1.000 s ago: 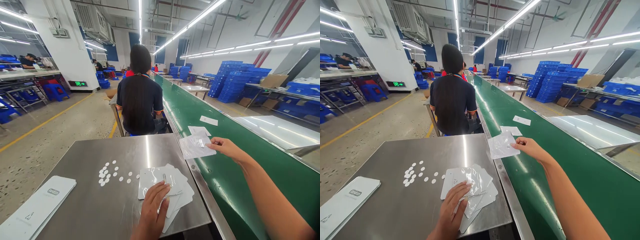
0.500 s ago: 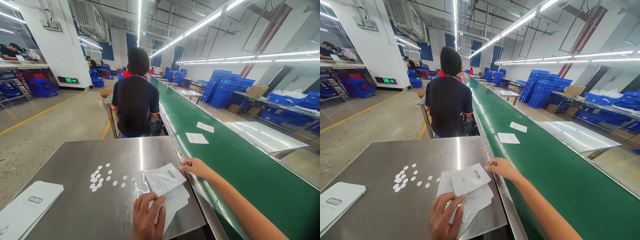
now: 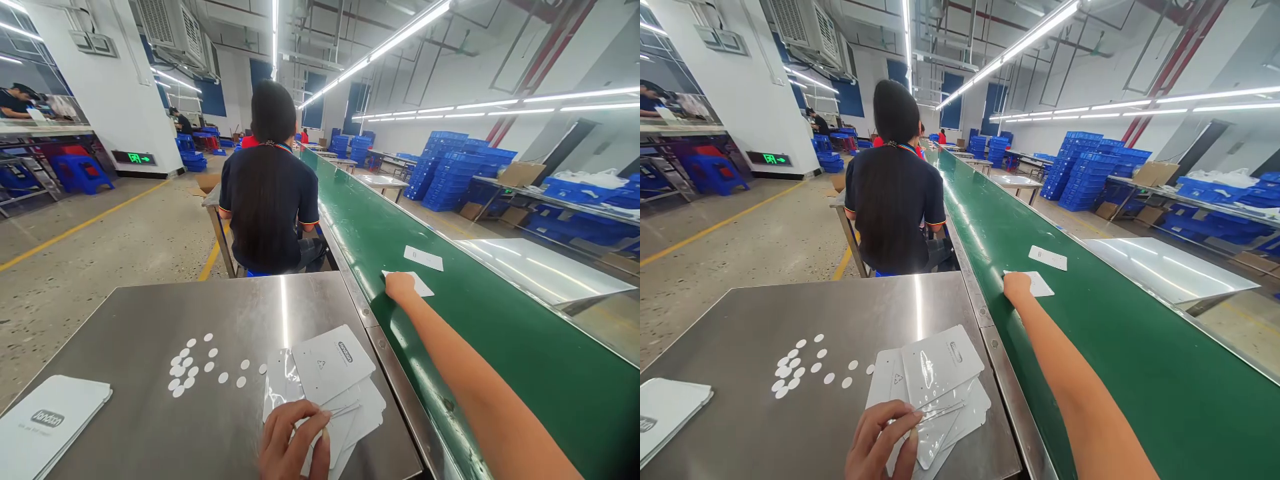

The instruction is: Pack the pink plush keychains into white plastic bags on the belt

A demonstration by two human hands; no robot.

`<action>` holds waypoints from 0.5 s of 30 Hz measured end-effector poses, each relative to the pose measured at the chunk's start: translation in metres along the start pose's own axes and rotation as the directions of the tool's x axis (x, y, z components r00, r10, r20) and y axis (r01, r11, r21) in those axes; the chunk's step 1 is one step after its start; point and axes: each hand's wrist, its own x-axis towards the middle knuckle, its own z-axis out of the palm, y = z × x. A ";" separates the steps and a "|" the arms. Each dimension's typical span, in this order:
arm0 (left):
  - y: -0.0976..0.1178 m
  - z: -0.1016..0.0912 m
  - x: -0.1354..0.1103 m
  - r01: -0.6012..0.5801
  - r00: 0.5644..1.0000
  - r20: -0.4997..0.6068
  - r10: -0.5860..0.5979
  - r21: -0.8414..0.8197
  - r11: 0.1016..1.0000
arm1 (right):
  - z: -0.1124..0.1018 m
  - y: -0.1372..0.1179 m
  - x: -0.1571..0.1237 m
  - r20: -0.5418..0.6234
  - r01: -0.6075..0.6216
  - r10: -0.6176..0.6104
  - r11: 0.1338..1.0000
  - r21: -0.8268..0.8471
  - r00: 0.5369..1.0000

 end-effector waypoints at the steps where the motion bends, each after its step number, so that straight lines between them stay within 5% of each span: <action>1: -0.001 -0.002 0.001 -0.008 1.000 0.016 0.008 -0.001 1.000 | -0.005 0.001 -0.007 -0.009 0.007 -0.007 1.000 0.011 1.000; 5: -0.003 -0.006 0.003 -0.092 0.994 0.065 0.091 0.010 0.996 | -0.032 0.012 -0.056 -0.083 0.137 -0.121 0.967 0.216 0.989; 8: -0.002 -0.007 0.002 -0.085 0.996 0.030 0.085 -0.004 0.996 | -0.040 0.016 -0.105 -0.100 0.260 -0.261 0.698 0.668 0.960; 11: 0.001 -0.004 0.000 -0.085 0.996 -0.016 0.085 -0.013 0.996 | -0.027 0.011 -0.145 0.015 0.151 -0.369 0.415 0.897 0.929; 14: 0.001 0.000 -0.001 -0.120 0.993 0.025 0.119 0.043 0.992 | 0.000 0.007 -0.161 0.177 0.011 -0.456 0.380 0.925 0.872; 15: 0.001 0.002 -0.001 -0.126 0.991 0.059 0.122 0.075 0.989 | 0.008 0.008 -0.160 0.181 -0.004 -0.417 0.390 0.921 0.891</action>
